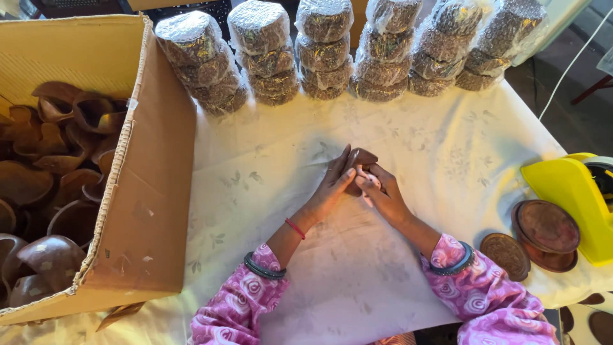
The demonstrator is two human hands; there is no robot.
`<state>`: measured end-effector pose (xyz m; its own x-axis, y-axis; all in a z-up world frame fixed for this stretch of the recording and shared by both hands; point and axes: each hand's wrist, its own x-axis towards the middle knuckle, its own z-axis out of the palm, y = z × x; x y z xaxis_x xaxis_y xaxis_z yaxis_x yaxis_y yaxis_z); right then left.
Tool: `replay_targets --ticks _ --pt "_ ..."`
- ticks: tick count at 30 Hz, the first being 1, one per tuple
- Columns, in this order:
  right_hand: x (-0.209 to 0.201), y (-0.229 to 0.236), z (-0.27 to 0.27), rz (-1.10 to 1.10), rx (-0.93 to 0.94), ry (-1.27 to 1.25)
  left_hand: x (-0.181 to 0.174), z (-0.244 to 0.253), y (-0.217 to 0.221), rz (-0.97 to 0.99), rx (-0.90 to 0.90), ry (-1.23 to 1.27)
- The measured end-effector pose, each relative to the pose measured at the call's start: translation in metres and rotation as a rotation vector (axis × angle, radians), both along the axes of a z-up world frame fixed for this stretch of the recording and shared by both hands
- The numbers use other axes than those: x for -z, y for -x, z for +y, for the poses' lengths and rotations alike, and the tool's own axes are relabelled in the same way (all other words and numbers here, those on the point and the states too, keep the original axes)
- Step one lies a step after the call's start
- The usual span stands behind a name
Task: Wiping and packing small brown bowls, likely made of coconut shell, into plastic wrap and boxes.
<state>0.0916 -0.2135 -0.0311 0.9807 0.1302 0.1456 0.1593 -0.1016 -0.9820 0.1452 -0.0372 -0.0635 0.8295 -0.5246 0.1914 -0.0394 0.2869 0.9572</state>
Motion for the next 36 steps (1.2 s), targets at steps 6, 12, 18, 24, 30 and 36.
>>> replay_targets --ticks 6,12,18,24,30,36 --pt "-0.022 0.009 0.011 -0.538 -0.136 0.308 -0.002 0.009 -0.007 0.224 0.098 0.136" --pt "0.013 -0.002 0.001 -0.084 -0.101 0.023 0.001 0.013 -0.006 0.220 0.182 0.077" --pt "-0.051 0.008 0.019 0.402 -0.052 -0.624 -0.010 0.007 0.002 -0.014 0.023 -0.031" --pt "-0.030 0.019 0.016 -0.125 -0.101 0.229 0.013 0.007 -0.009 0.178 0.051 0.029" --pt "0.003 0.008 0.000 -0.056 -0.101 0.096 -0.009 0.010 -0.002 0.140 0.112 0.051" --pt "0.004 0.007 0.001 0.075 -0.075 -0.223 -0.013 0.007 0.005 0.034 0.057 0.081"
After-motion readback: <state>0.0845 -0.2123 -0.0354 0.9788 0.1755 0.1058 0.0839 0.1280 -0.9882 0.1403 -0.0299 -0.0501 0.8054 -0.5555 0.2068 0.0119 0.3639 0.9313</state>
